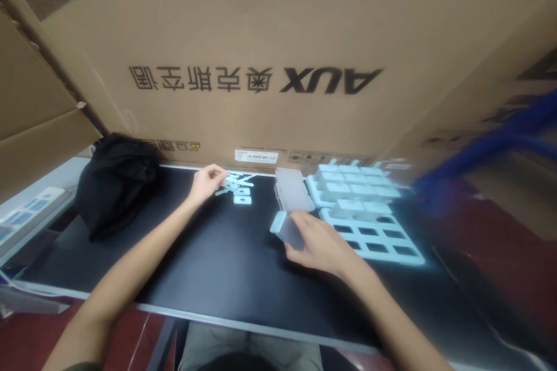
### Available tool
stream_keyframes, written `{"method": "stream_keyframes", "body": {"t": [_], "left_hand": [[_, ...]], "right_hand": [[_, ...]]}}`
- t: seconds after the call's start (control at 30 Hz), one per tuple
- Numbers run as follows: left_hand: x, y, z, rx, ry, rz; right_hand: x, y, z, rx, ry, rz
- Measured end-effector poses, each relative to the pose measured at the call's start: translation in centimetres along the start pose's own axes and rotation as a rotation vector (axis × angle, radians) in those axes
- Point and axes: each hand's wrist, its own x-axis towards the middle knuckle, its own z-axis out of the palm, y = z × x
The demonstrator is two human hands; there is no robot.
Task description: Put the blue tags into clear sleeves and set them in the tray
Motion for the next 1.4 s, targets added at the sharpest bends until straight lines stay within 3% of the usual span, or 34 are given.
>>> {"method": "stream_keyframes", "body": {"t": [0.1, 0.2, 0.37, 0.57, 0.87, 1.03, 1.23, 1.4], "left_hand": [[2.2, -2.5, 0.5, 0.077, 0.046, 0.003], [2.8, -3.8, 0.9, 0.149, 0.028, 0.047], [1.9, -5.2, -0.3, 0.310, 0.030, 0.097], [0.5, -6.4, -2.5, 0.459, 0.000, 0.090], [0.3, -6.5, -2.1, 0.455, -0.124, 0.181], [1.0, -7.7, -3.6, 0.396, 0.032, 0.155], [1.3, -8.5, -6.7, 0.375, 0.325, 0.140], [0.6, -8.5, -7.6, 0.431, 0.347, 0.223]], "right_hand": [[1.4, -0.6, -0.3, 0.065, -0.059, 0.007], [3.9, -1.1, -1.0, 0.052, -0.068, -0.009], [9.5, -1.7, -2.2, -0.152, -0.082, 0.095], [14.9, -2.4, -1.8, -0.302, -0.177, 0.057], [17.3, -2.4, 0.1, -0.329, -0.121, 0.096], [19.0, -3.8, 0.9, -0.255, -0.038, -0.069], [23.6, -8.4, 4.0, -0.209, 0.003, -0.301], [27.1, -11.1, 7.1, -0.199, 0.027, -0.364]]}}
